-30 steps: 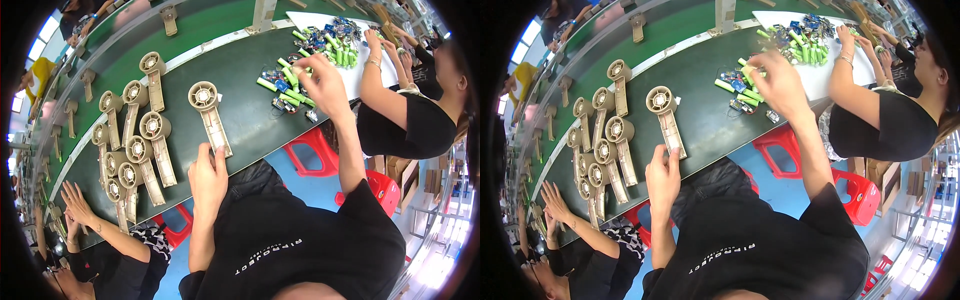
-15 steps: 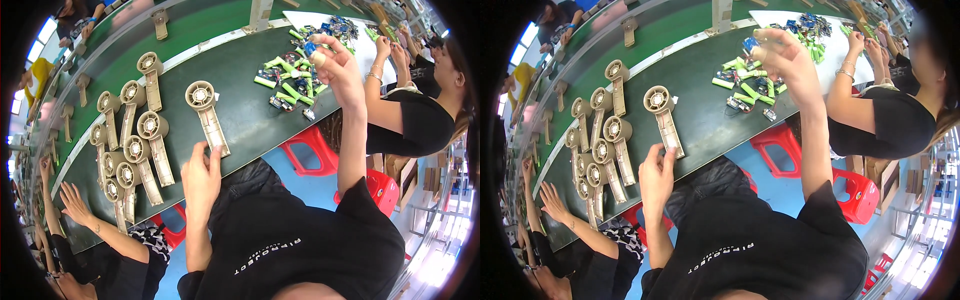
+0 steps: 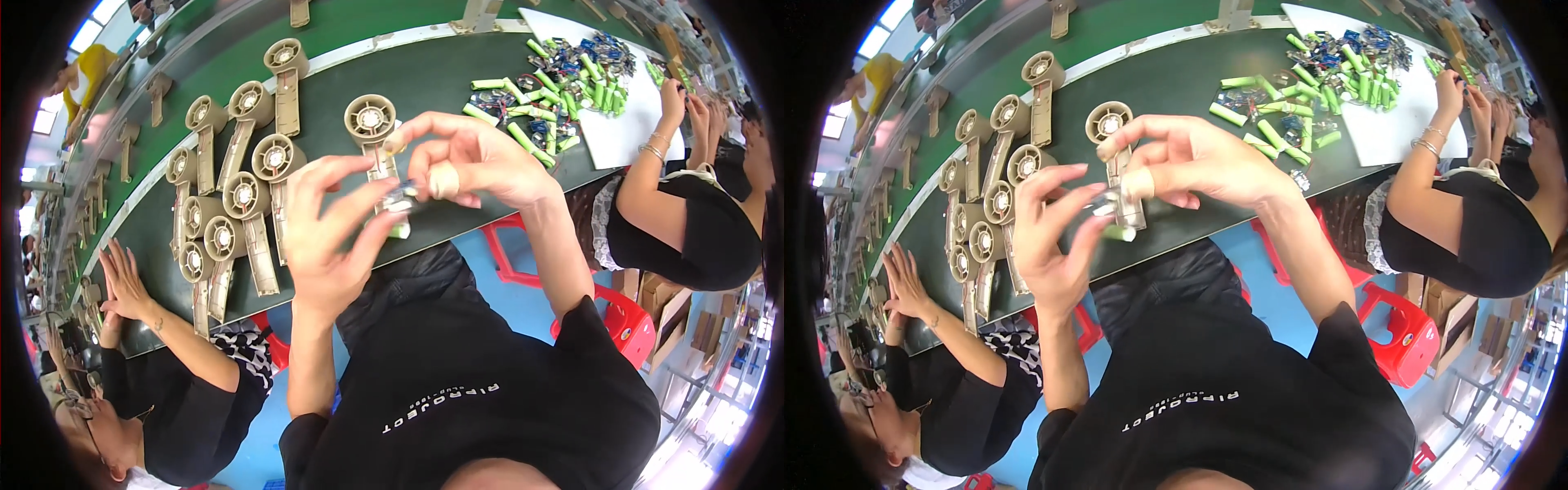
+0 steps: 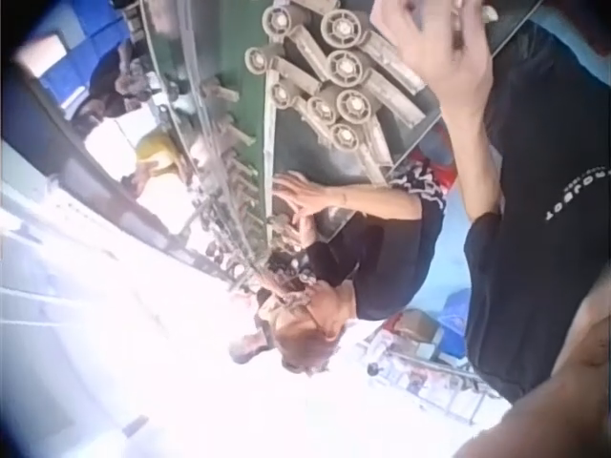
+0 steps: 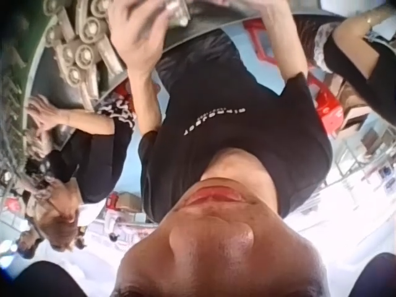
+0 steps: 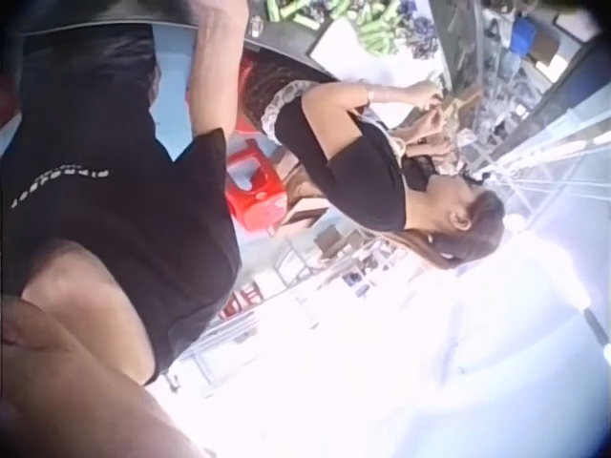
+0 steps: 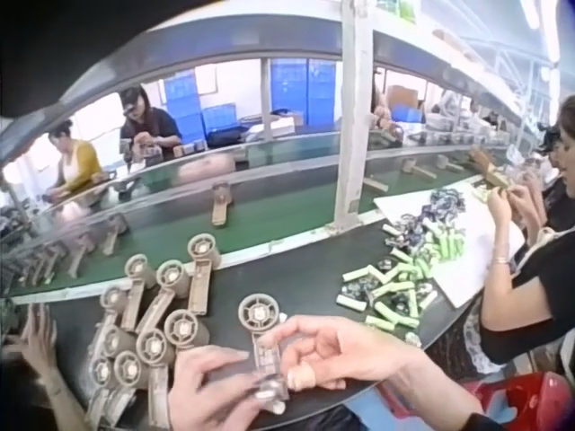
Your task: The person assembles portable fans by installing circuit boards, batteries, and wiring into fan casing halves by hand, then placing the assembled units onto the conveyor belt.
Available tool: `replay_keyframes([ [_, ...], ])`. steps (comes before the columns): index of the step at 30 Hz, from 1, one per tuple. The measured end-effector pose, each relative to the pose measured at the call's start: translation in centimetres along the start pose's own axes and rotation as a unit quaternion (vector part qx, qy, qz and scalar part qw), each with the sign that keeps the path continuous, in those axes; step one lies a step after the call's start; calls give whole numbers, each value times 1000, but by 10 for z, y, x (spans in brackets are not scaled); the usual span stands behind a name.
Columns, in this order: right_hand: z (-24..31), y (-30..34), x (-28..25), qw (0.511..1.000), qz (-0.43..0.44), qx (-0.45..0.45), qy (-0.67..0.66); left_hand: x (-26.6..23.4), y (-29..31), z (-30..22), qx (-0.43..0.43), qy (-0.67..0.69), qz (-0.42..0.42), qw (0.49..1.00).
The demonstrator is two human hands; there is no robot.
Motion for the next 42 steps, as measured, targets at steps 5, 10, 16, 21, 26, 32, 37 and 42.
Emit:
replay_keyframes([
  [5,-16,-5,-26,976,-127,-33,174,3,29,38,-269,392,-90,875],
  [10,-43,-14,-33,963,-121,-38,239,24,25,43,-323,66,13,944],
  [16,-48,-21,-29,954,-129,-63,262,41,12,41,-203,-91,1,975],
  [21,-36,-22,-20,913,-142,-131,359,39,11,54,-312,-71,14,947],
  [26,-35,-25,-6,817,-164,-275,480,43,19,81,-388,115,-34,914],
  [32,-36,-23,3,710,-189,-326,595,51,26,87,-517,371,-45,770],
  [37,-32,-18,6,669,-215,-375,605,48,23,78,-457,345,-11,820],
  [42,-34,-19,4,683,-224,-380,582,43,28,62,-323,167,-25,931],
])
Point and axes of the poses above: each hand's wrist, its own y-axis away from the middle knuckle, its own x-axis out of the palm, z = x × y, the point moved 6 cm from there along -y, towards the middle knuckle, and after that the axes turned 2 degrees about -x, right-handed, at the moved point
